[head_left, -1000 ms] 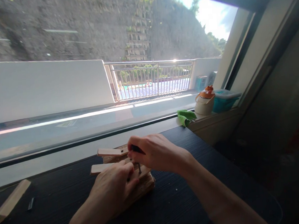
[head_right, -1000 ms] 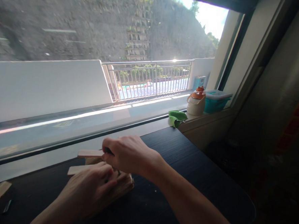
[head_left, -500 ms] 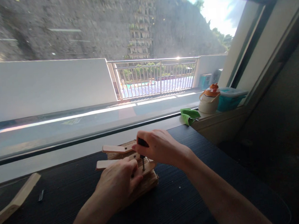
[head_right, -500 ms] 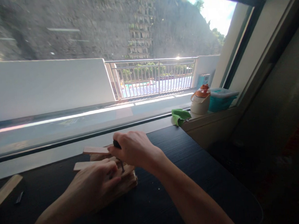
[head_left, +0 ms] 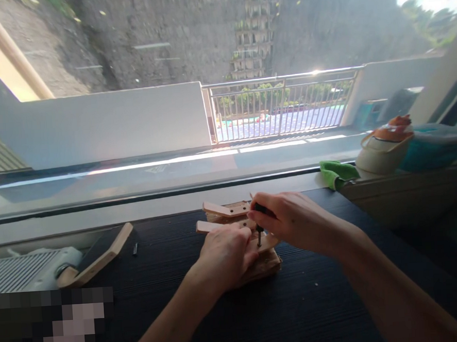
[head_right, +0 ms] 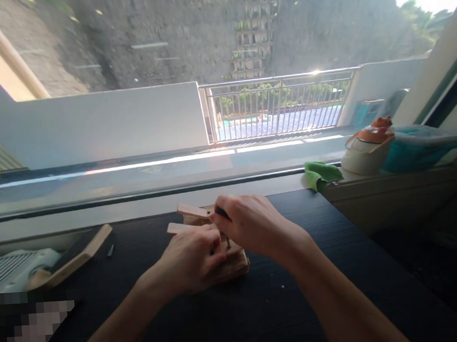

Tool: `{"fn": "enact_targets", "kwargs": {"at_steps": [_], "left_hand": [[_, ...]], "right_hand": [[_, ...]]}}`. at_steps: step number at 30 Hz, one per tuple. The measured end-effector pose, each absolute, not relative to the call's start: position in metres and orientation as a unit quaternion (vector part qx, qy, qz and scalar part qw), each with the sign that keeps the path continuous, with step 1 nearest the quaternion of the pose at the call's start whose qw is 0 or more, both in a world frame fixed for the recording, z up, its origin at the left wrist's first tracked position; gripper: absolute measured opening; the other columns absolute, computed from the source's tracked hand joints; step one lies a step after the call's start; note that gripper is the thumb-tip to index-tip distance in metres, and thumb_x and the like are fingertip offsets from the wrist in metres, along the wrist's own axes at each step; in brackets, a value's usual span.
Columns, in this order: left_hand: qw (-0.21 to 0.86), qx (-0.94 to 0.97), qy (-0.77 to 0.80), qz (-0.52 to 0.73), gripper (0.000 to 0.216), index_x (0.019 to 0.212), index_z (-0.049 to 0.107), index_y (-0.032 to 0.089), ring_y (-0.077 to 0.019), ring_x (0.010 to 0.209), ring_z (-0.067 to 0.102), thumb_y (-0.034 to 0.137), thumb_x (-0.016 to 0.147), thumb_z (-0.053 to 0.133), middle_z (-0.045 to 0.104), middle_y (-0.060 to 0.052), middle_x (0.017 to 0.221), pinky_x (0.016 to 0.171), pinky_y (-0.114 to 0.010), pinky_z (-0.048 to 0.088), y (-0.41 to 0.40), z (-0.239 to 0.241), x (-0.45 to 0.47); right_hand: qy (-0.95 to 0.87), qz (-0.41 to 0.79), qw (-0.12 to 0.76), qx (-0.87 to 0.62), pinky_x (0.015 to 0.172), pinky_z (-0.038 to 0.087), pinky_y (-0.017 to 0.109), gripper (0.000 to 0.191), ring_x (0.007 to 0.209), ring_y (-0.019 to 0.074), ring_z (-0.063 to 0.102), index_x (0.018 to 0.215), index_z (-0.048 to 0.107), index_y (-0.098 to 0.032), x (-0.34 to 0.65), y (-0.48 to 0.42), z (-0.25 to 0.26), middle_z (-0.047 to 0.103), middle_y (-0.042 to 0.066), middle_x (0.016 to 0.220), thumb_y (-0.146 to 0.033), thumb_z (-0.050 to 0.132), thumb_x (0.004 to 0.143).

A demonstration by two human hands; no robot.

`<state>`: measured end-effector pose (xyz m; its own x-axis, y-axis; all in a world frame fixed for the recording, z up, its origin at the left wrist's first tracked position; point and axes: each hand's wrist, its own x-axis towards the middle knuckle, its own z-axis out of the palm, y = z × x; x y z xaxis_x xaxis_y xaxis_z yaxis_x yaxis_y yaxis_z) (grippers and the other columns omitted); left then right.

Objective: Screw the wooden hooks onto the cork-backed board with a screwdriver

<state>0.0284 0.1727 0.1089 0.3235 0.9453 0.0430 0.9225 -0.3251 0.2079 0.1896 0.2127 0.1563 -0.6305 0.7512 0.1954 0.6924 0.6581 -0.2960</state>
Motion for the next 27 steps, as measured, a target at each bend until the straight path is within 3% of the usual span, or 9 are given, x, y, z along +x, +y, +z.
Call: {"fn": "enact_targets", "kwargs": {"at_steps": [6, 18, 27], "left_hand": [[0.08, 0.807, 0.582, 0.067, 0.02, 0.072, 0.058, 0.022, -0.0184, 0.069, 0.06, 0.035, 0.085, 0.05, 0.067, -0.002, 0.077, 0.058, -0.028, 0.032, 0.175, 0.107, 0.027], [0.101, 0.788, 0.605, 0.056, 0.025, 0.08, 0.066, 0.021, -0.021, 0.074, 0.064, 0.038, 0.085, 0.047, 0.07, -0.005, 0.086, 0.063, -0.03, 0.038, 0.176, 0.106, 0.027], [0.099, 0.789, 0.605, 0.033, 0.023, 0.072, 0.06, 0.021, -0.0207, 0.076, 0.062, 0.034, 0.084, 0.046, 0.067, -0.004, 0.079, 0.06, -0.029, 0.034, 0.176, 0.109, 0.028]], "right_hand": [[-0.884, 0.079, 0.188, -0.421, 0.056, 0.022, 0.026, 0.031, 0.059, 0.0122, 0.047, 0.085, 0.06, -0.019, 0.192, 0.223, 0.15, 0.058, 0.0, 0.064, -0.045, 0.046, 0.093], [-0.928, 0.1, 0.158, -0.322, 0.061, 0.028, 0.024, 0.019, 0.076, 0.0164, 0.056, 0.102, 0.061, -0.02, 0.194, 0.207, 0.156, 0.068, 0.004, 0.084, -0.029, 0.051, 0.09], [-0.896, 0.076, 0.175, -0.401, 0.055, 0.023, 0.026, 0.029, 0.063, 0.0141, 0.051, 0.09, 0.059, -0.017, 0.193, 0.223, 0.15, 0.06, 0.002, 0.069, -0.044, 0.049, 0.091]]}}
